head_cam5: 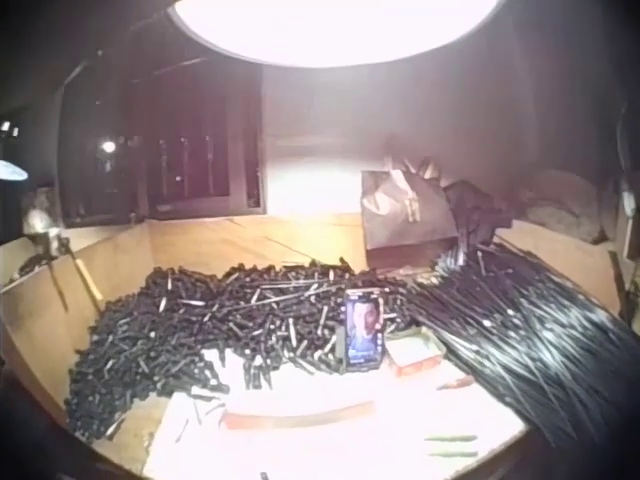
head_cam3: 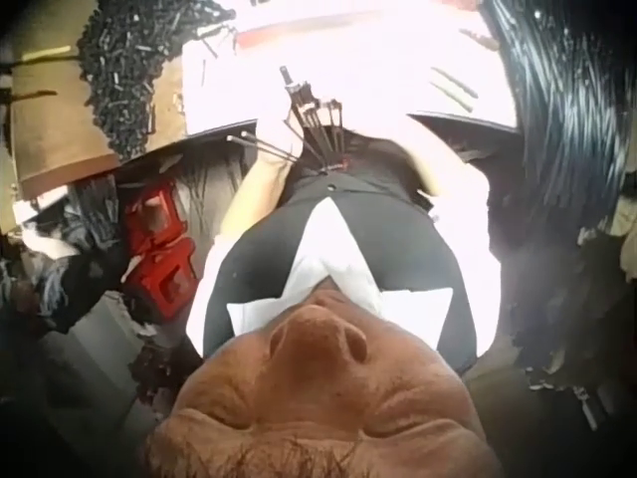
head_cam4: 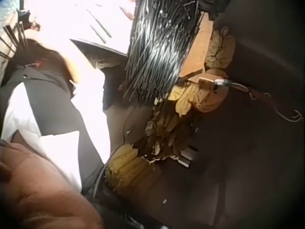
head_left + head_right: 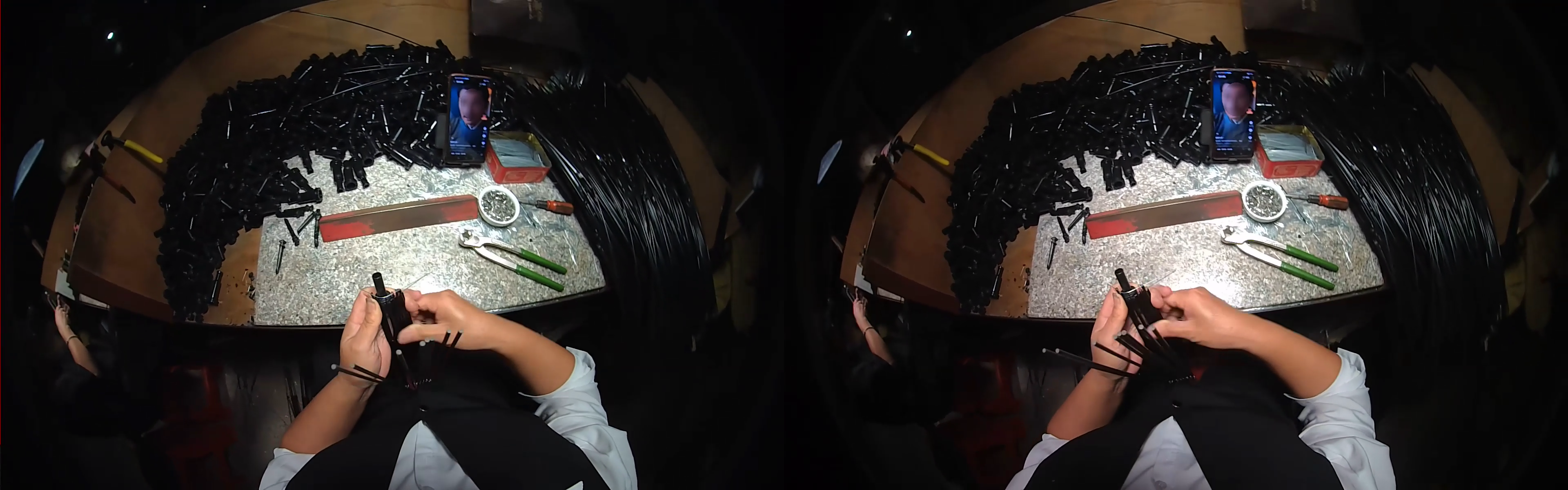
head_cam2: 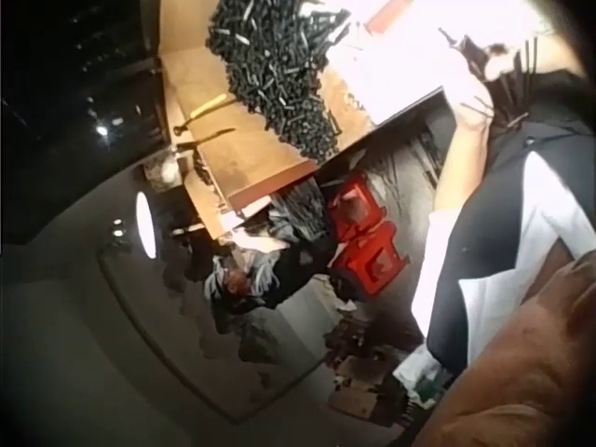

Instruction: Grouping, aligning, and securing bundles of black electrical cables using a workbench jig and hand tools.

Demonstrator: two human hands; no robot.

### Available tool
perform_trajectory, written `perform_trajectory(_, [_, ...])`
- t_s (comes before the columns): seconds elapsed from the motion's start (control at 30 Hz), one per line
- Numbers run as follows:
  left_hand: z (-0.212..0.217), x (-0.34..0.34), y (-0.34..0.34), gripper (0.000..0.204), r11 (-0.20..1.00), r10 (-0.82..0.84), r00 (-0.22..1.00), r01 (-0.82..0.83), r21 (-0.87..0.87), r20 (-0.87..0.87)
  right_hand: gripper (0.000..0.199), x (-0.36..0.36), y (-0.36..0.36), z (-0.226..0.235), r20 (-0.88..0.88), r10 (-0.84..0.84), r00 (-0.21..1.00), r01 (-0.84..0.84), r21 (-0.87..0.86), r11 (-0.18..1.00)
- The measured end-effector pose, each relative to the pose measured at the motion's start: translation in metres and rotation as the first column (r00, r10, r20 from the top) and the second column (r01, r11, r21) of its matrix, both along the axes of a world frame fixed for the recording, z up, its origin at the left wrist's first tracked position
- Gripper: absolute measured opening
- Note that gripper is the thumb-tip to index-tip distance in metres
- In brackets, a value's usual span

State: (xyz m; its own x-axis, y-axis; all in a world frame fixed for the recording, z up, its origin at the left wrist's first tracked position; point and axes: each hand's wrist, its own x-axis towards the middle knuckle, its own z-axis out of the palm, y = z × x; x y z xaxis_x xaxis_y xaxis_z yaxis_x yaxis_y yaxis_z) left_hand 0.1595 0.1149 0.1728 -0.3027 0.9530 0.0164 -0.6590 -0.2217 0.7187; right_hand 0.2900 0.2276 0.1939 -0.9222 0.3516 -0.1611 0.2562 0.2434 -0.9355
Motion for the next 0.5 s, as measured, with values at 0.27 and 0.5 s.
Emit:
perform_trajectory(0.27, [-0.002, -0.014, 0.000, 0.041, 0.985, -0.160, 0.972, 0.146, 0.092, 0.172, 0.013, -0.026, 0.084, 0.046, -0.085, -0.160, 0.983, 0.180, 0.533, 0.826])
perform_trajectory(0.5, [-0.009, -0.015, 0.000, 0.041, 0.988, -0.137, 0.978, 0.124, 0.091, 0.160, 0.012, -0.125, 0.168, -0.005, -0.254, -0.271, 0.928, 0.312, 0.929, 0.199])
